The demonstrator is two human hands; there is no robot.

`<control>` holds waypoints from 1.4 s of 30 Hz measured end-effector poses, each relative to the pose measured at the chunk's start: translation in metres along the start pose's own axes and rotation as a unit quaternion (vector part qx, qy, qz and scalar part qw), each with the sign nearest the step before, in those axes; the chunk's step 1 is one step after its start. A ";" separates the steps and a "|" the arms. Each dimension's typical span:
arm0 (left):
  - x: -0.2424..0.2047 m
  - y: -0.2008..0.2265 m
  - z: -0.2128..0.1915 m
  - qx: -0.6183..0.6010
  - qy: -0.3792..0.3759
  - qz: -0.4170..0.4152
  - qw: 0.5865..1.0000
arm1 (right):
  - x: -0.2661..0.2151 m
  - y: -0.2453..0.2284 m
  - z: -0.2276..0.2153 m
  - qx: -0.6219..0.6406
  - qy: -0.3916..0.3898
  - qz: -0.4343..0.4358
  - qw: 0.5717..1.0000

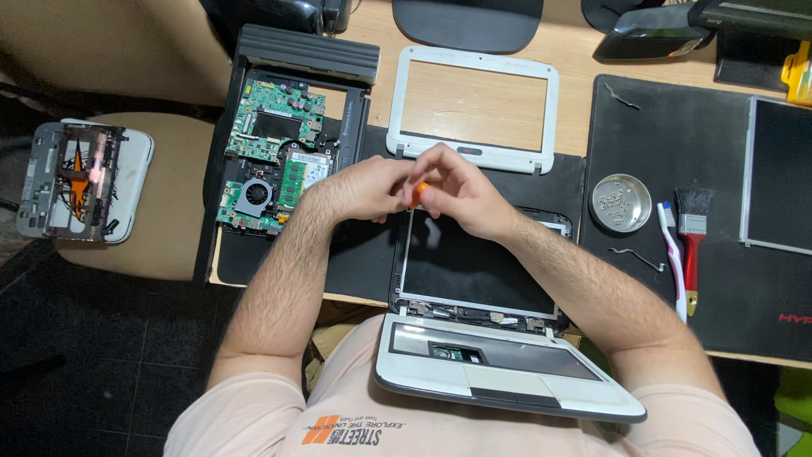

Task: The person disassembles a white laptop by first removing the screen bezel and then unscrewing and detaching the display panel. They proceed to remove the keyboard cover and unscrew the hard drive from its bay.

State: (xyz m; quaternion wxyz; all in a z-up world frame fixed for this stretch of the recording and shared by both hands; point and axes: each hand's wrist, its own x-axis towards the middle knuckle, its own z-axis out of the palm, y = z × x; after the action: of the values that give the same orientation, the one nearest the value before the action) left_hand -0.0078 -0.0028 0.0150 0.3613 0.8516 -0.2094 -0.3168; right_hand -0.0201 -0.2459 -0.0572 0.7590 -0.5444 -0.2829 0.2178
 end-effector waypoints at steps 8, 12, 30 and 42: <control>-0.001 0.004 -0.002 -0.007 0.003 -0.011 1.000 | 0.001 -0.008 0.005 -0.008 -0.003 0.007 1.000; -0.001 0.003 -0.002 -0.006 0.005 -0.004 1.000 | 0.002 0.007 0.002 -0.008 0.013 0.004 1.000; 0.007 -0.012 0.004 0.028 -0.009 -0.021 0.999 | -0.004 -0.002 0.005 -0.022 0.001 0.012 1.000; 0.004 -0.013 0.004 -0.003 0.008 -0.001 1.000 | -0.001 -0.006 -0.005 -0.021 0.061 -0.020 0.998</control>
State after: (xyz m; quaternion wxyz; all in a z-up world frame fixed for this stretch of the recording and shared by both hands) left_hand -0.0058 0.0015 0.0012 0.3649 0.8532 -0.2048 -0.3114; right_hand -0.0170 -0.2518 -0.0532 0.7679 -0.5663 -0.2514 0.1627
